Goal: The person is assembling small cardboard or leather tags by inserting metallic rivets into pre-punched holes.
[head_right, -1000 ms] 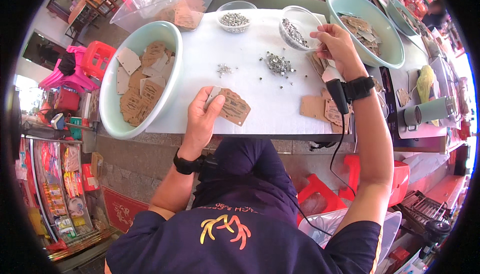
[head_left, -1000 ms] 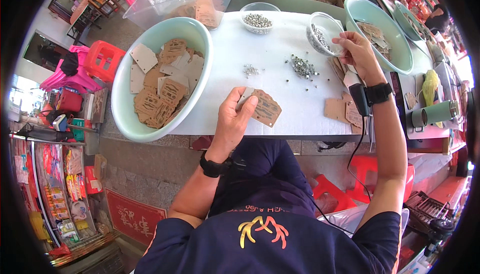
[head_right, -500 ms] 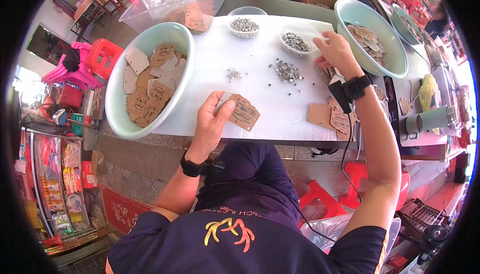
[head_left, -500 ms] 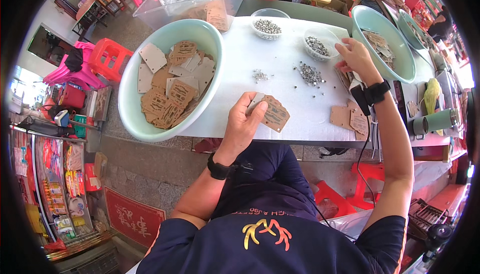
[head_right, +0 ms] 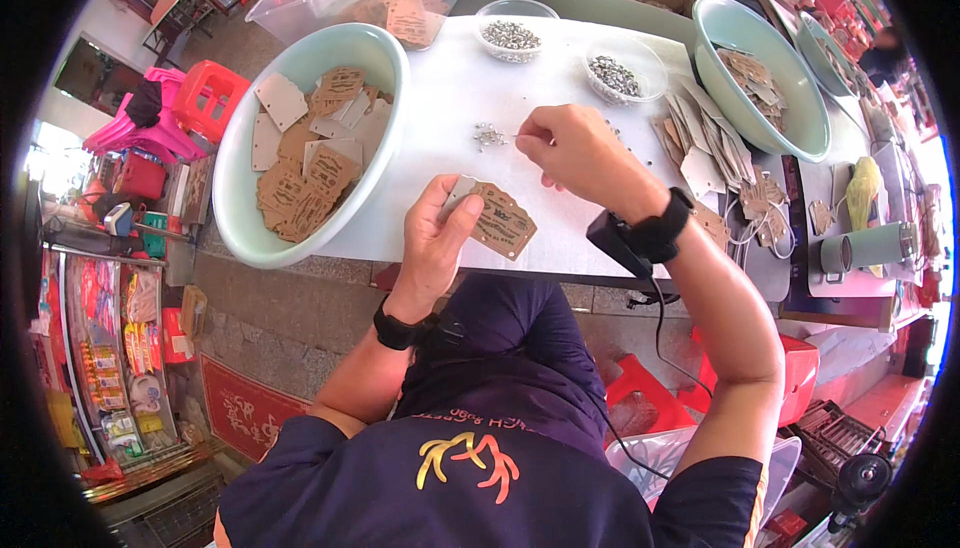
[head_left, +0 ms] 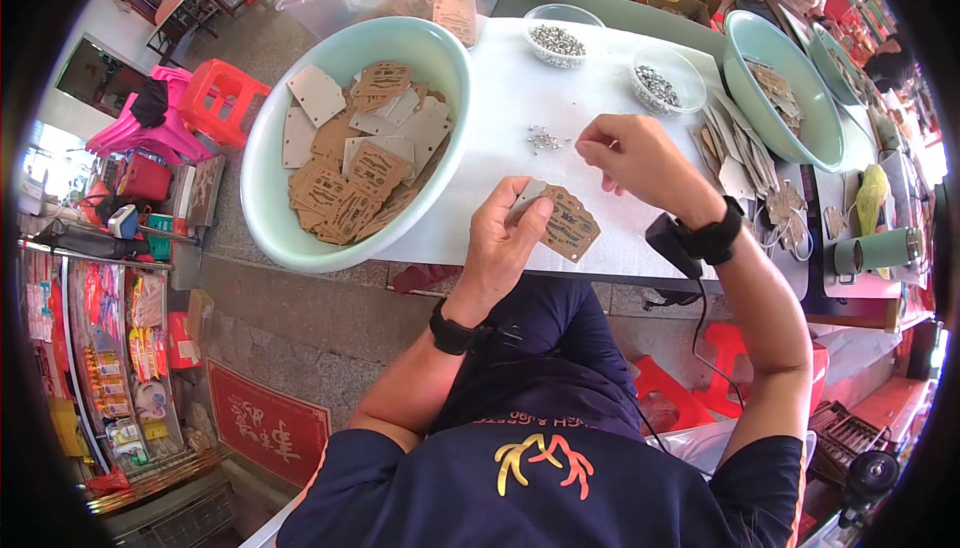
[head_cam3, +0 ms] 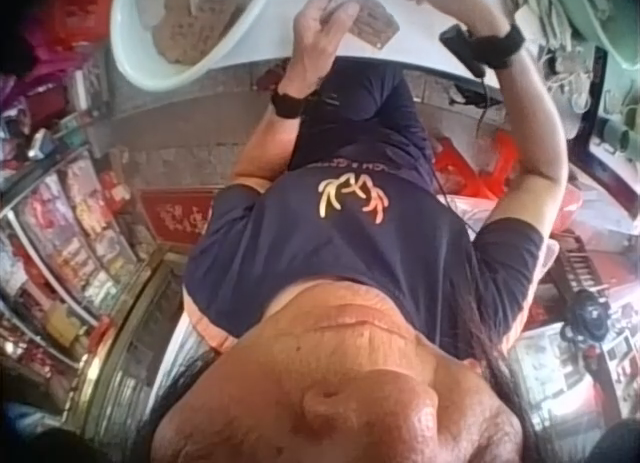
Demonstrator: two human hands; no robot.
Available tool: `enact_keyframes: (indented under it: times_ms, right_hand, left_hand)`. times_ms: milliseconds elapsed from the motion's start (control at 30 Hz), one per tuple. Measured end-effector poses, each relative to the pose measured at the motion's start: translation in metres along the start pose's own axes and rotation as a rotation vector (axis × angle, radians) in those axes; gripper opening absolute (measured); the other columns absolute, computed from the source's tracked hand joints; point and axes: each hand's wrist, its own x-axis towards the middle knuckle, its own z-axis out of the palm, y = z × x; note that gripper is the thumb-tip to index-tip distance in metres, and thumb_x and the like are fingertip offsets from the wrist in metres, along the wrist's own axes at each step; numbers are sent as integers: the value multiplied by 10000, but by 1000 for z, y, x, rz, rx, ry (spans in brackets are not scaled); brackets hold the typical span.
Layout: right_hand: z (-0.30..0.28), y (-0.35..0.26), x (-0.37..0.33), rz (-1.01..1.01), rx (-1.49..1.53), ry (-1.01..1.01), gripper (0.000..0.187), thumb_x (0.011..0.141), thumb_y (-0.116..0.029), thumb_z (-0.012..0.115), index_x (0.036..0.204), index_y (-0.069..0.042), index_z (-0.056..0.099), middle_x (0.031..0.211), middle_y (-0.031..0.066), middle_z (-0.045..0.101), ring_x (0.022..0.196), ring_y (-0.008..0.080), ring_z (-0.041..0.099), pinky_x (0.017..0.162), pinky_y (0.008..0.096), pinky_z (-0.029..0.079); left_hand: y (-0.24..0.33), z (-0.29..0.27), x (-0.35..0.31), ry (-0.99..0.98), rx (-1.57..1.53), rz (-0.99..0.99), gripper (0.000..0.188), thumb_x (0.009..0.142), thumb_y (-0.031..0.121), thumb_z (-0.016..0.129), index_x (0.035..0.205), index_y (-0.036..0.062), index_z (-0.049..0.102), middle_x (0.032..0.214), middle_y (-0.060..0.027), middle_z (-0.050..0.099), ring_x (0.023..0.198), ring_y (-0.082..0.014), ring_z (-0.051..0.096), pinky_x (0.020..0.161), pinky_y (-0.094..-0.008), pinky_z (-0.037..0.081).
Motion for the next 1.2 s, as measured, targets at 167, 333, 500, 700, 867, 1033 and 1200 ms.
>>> enact_keyframes:
  times_ms: [167, 333, 500, 700, 867, 1033, 1200]
  right_hand:
    - [4, 11, 26, -56, -132, 39, 191, 885, -135, 613, 917, 49, 652, 687, 94, 640, 538, 135, 600, 491, 278, 480]
    - [13, 21, 35, -245, -352, 36, 191, 848, -145, 643, 888, 42, 659, 717, 144, 662, 615, 219, 644, 592, 347, 502]
    - [24, 18, 34, -283, -460, 135, 190, 803, -153, 645, 856, 29, 655, 761, 178, 661, 705, 330, 644, 673, 384, 503]
    - [26, 20, 40, -197, -512, 92, 175, 799, -142, 623, 828, 29, 652, 758, 178, 657, 697, 333, 639, 671, 387, 504]
    - [17, 24, 34, -242, -443, 73, 179, 811, -138, 616, 814, 39, 640, 745, 179, 657, 687, 298, 647, 659, 375, 504]
    - [-3, 20, 14, -222, -472, -60, 168, 800, -133, 610, 789, 34, 624, 722, 177, 641, 694, 311, 622, 665, 380, 487]
    - [7, 27, -1, -375, -822, 16, 155, 771, -84, 551, 731, 40, 635, 695, 222, 631, 682, 374, 646, 631, 431, 516]
  left_hand:
    - [-3, 3, -4, 56, -174, 36, 226, 970, 134, 563, 1146, -3, 529, 991, -35, 631, 872, -49, 583, 754, -216, 495]
    - [-1, 1, -5, 32, -153, 23, 224, 966, 114, 561, 1153, -5, 530, 1008, -39, 627, 883, -52, 581, 762, -215, 494]
    - [-1, -1, -5, 28, -106, 9, 225, 963, 100, 555, 1157, -10, 529, 1000, -37, 622, 881, -50, 573, 757, -214, 487]
    - [-1, 1, -2, 37, -90, 5, 232, 956, 127, 573, 1134, -16, 535, 972, -29, 612, 852, -44, 558, 733, -210, 474]
    - [-2, -1, -3, 32, -51, 17, 232, 960, 140, 567, 1128, -18, 536, 964, -30, 618, 861, -50, 566, 734, -215, 479]
    - [-1, 3, -1, 36, -60, 29, 240, 963, 148, 570, 1125, -25, 533, 962, -37, 616, 859, -51, 567, 730, -217, 481]
    - [-5, 1, -1, 23, -42, 4, 240, 967, 100, 560, 1176, -15, 541, 1059, -51, 638, 942, -76, 581, 842, -242, 474]
